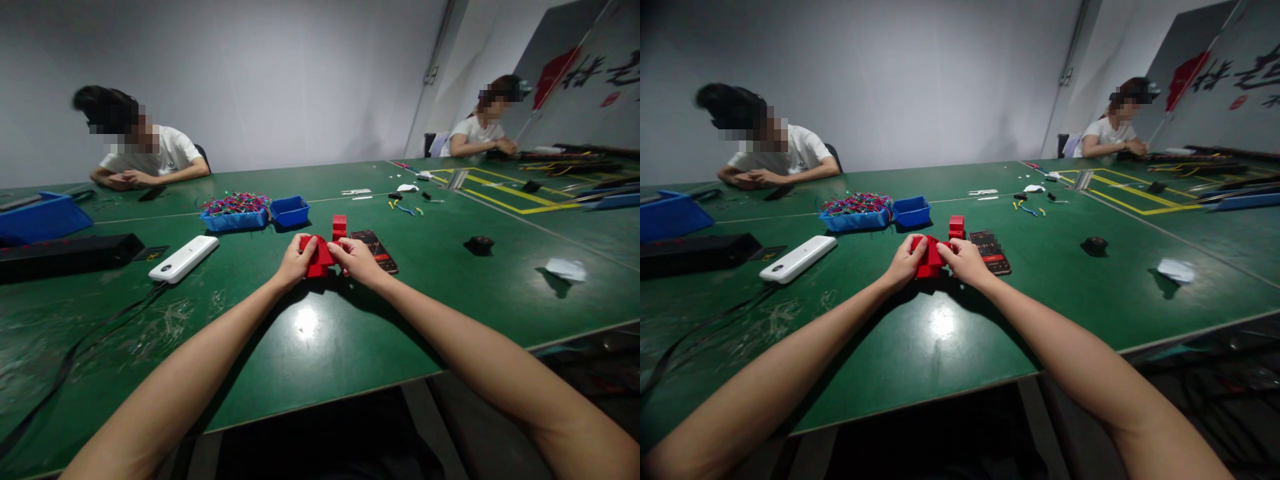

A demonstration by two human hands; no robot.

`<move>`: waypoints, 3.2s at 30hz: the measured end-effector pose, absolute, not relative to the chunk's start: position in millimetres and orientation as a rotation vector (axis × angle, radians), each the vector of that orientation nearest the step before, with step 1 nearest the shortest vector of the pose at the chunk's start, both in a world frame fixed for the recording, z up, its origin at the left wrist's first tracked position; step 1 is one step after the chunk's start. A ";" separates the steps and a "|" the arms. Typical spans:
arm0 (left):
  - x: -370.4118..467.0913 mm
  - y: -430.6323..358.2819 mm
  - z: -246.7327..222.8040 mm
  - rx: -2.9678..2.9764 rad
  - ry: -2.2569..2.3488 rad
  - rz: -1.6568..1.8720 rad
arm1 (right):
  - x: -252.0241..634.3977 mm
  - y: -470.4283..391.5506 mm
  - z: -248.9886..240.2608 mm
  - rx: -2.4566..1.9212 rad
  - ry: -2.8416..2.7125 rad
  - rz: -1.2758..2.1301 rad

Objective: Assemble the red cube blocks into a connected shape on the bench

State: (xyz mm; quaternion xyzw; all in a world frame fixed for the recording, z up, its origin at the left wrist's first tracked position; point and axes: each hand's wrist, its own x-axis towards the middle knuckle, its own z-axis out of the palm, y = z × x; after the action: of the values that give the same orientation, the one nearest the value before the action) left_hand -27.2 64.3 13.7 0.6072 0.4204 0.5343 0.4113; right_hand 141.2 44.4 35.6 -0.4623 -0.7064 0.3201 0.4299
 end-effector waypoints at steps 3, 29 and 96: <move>-27.2 63.9 13.9 1.517 1.053 1.341 | 141.3 44.2 34.7 -1.147 -1.762 0.804; -27.9 62.6 17.3 1.526 1.073 1.355 | 141.6 46.4 33.4 -1.127 -1.788 0.884; -26.9 72.4 12.5 1.327 1.086 1.430 | 133.2 27.8 39.1 -0.954 -1.852 0.305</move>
State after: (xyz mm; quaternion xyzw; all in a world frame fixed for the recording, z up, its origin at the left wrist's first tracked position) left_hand -26.9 72.4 12.5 0.5338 0.4371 0.5756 0.4388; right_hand 133.2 27.8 39.1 -0.3936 -0.7642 0.1259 0.4953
